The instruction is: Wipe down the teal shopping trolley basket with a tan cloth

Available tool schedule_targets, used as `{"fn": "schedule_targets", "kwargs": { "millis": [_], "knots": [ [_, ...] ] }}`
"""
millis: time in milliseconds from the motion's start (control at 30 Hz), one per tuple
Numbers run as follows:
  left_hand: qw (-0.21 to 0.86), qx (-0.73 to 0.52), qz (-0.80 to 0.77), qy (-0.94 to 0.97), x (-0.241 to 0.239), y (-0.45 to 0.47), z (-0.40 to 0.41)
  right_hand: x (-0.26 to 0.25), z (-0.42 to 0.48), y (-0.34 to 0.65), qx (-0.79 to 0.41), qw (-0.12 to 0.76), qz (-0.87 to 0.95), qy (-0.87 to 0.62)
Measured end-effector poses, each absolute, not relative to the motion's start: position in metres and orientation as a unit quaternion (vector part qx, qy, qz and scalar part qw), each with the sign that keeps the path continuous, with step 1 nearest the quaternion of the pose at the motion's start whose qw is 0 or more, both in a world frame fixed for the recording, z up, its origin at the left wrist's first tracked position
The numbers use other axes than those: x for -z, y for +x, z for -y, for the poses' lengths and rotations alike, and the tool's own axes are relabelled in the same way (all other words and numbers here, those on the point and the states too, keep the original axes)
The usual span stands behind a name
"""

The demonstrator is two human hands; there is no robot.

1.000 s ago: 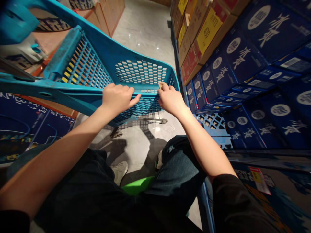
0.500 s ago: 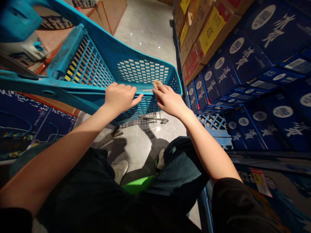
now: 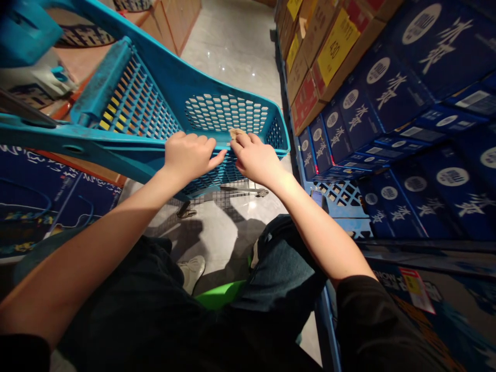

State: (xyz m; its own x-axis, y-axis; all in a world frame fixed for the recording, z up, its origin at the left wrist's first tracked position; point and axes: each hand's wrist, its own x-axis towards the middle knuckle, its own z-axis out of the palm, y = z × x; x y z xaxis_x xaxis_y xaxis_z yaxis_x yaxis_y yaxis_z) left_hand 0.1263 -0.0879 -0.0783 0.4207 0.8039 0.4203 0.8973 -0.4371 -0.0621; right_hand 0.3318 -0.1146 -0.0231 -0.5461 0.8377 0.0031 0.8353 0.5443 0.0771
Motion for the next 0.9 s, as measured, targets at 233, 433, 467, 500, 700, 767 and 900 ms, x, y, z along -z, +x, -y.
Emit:
{"fn": "schedule_targets", "kwargs": {
  "millis": [233, 433, 467, 500, 700, 767, 900],
  "knots": [
    [0.140, 0.173, 0.506, -0.833, 0.078, 0.126, 0.089, 0.042, 0.116, 0.337, -0.025, -0.051, -0.892, 0.449],
    [0.144, 0.171, 0.496, -0.839, 0.077, 0.127, 0.089, 0.040, 0.114, 0.369, -0.015, -0.028, -0.860, 0.510],
    [0.145, 0.170, 0.494, -0.840, 0.076, 0.127, 0.089, 0.039, 0.114, 0.371, -0.017, -0.019, -0.855, 0.517],
    [0.143, 0.170, 0.495, -0.840, 0.076, 0.127, 0.089, 0.038, 0.115, 0.370, -0.019, -0.010, -0.852, 0.523],
    [0.137, 0.161, 0.510, -0.834, 0.077, 0.126, 0.089, 0.033, 0.117, 0.343, -0.021, -0.003, -0.855, 0.518],
    [0.159, 0.169, 0.501, -0.834, 0.079, 0.125, 0.087, 0.034, 0.116, 0.334, -0.009, -0.027, -0.878, 0.478],
    [0.169, 0.191, 0.491, -0.833, 0.084, 0.122, 0.084, 0.039, 0.111, 0.329, 0.001, -0.075, -0.909, 0.410]
  ]
}}
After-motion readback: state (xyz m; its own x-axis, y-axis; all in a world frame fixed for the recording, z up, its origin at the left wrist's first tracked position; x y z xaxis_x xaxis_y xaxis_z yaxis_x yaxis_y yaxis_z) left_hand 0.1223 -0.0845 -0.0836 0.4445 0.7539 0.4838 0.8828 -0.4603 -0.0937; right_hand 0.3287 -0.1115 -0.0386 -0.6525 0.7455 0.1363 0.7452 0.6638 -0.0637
